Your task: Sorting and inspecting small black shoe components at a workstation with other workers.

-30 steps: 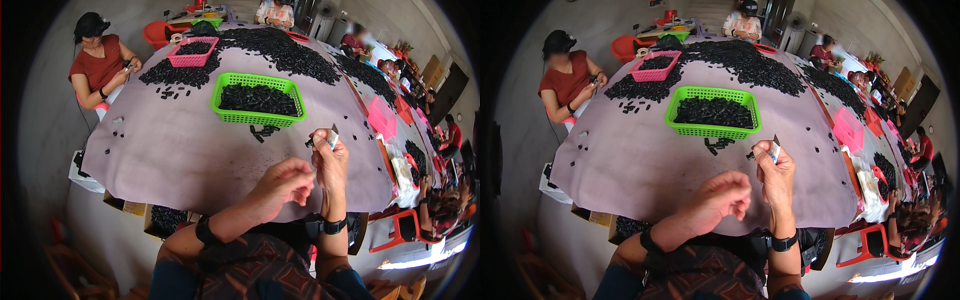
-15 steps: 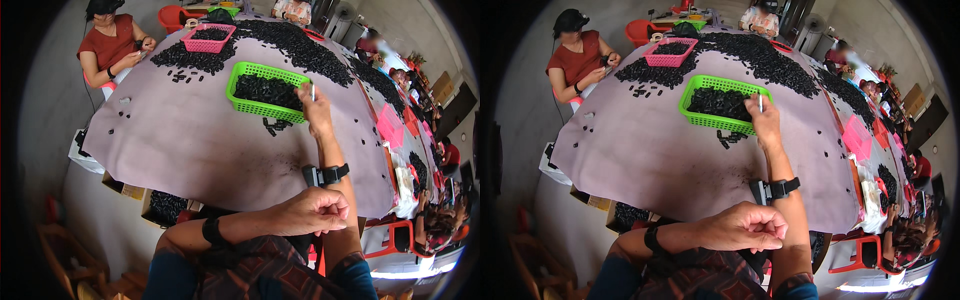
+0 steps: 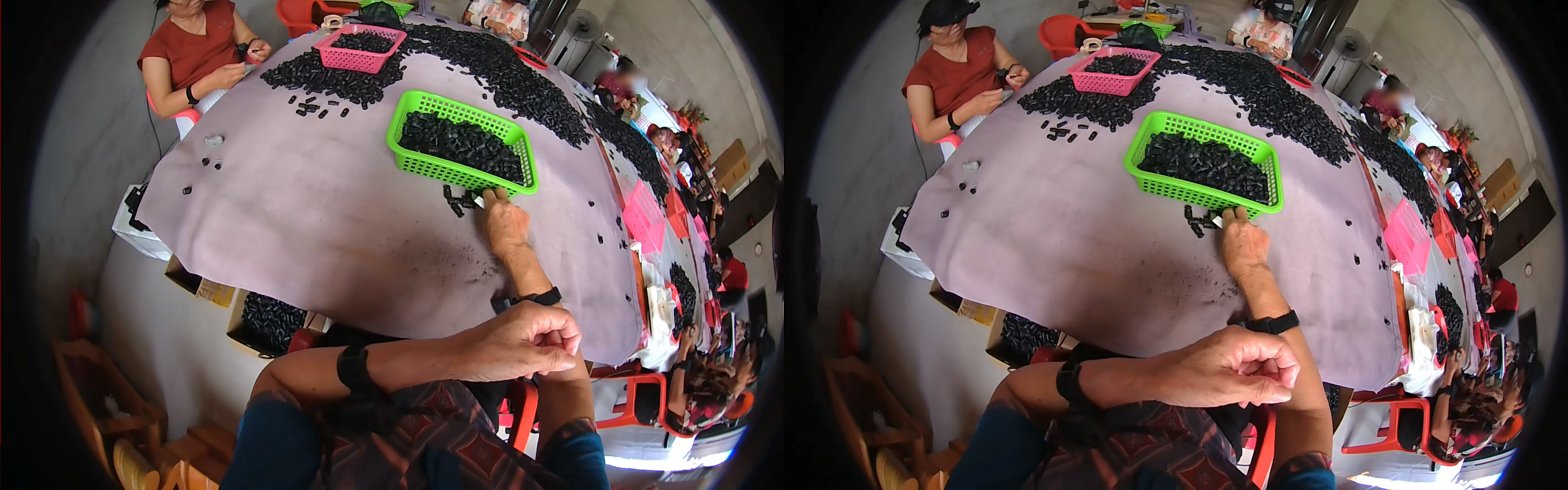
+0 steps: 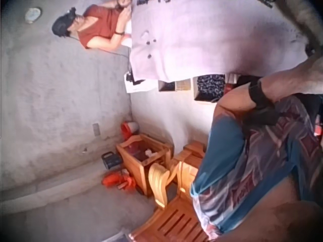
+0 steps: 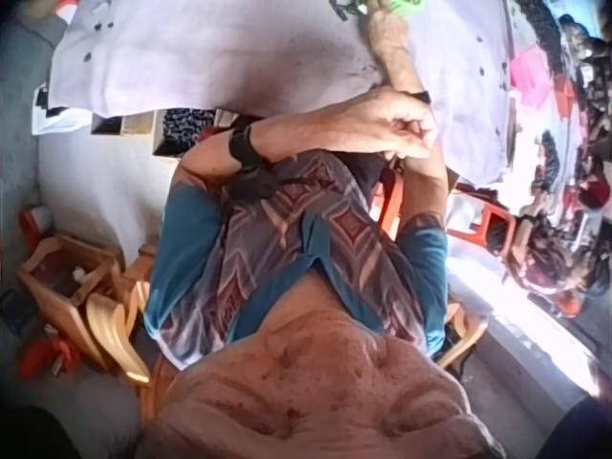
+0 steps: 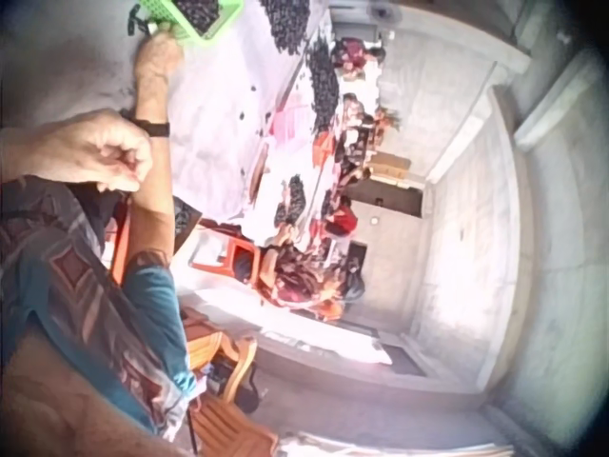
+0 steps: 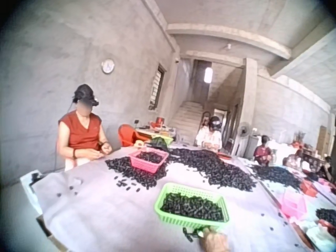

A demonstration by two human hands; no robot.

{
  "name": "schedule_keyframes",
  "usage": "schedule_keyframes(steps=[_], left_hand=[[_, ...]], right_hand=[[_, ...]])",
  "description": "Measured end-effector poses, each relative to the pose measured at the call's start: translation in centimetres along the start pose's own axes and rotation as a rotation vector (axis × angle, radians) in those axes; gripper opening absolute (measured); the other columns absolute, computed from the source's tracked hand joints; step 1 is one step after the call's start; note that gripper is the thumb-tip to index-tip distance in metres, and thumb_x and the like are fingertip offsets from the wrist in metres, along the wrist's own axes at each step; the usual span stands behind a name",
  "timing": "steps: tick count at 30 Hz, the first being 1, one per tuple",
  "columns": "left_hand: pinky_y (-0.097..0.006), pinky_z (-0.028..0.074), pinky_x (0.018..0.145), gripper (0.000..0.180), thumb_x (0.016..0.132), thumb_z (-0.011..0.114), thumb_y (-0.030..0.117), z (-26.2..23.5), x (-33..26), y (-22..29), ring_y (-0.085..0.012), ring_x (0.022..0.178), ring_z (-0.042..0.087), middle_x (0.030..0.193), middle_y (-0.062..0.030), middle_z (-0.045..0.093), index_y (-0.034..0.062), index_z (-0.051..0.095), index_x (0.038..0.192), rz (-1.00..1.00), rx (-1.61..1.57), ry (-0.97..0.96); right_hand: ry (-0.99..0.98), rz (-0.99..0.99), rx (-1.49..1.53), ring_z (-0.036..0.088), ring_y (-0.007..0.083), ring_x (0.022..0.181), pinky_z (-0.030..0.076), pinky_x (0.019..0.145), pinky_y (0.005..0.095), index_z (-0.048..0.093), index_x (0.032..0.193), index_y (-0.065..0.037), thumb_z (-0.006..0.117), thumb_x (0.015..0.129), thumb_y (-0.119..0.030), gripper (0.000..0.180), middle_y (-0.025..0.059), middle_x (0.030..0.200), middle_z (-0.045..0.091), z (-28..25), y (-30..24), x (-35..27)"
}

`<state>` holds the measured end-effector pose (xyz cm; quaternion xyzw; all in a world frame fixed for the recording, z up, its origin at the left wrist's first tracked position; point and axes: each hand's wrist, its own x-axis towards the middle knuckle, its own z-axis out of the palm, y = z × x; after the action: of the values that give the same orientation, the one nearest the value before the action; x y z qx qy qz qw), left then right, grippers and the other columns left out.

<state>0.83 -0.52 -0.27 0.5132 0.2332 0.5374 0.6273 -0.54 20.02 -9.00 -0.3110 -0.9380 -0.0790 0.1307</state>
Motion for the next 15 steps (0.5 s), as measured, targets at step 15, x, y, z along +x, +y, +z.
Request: schedule_keyframes(steps=[15], left_hand=[[-0.017,0.039,0.057,0.009,0.085,0.057,0.009,0.0,0.2,-0.2,-0.0014,0.066,0.046,0.074,0.0012,0.051,0.0020,0.051,0.084,0.042,0.033,-0.016]], right_hand=[[0.000,-0.028,0.333,0.055,0.0348,0.089,0.046,0.075,0.0407,0.052,0.108,-0.015,0.052,0.077,-0.006,0.032,0.0134,0.100,0.053,0.4,0.4,-0.4]])
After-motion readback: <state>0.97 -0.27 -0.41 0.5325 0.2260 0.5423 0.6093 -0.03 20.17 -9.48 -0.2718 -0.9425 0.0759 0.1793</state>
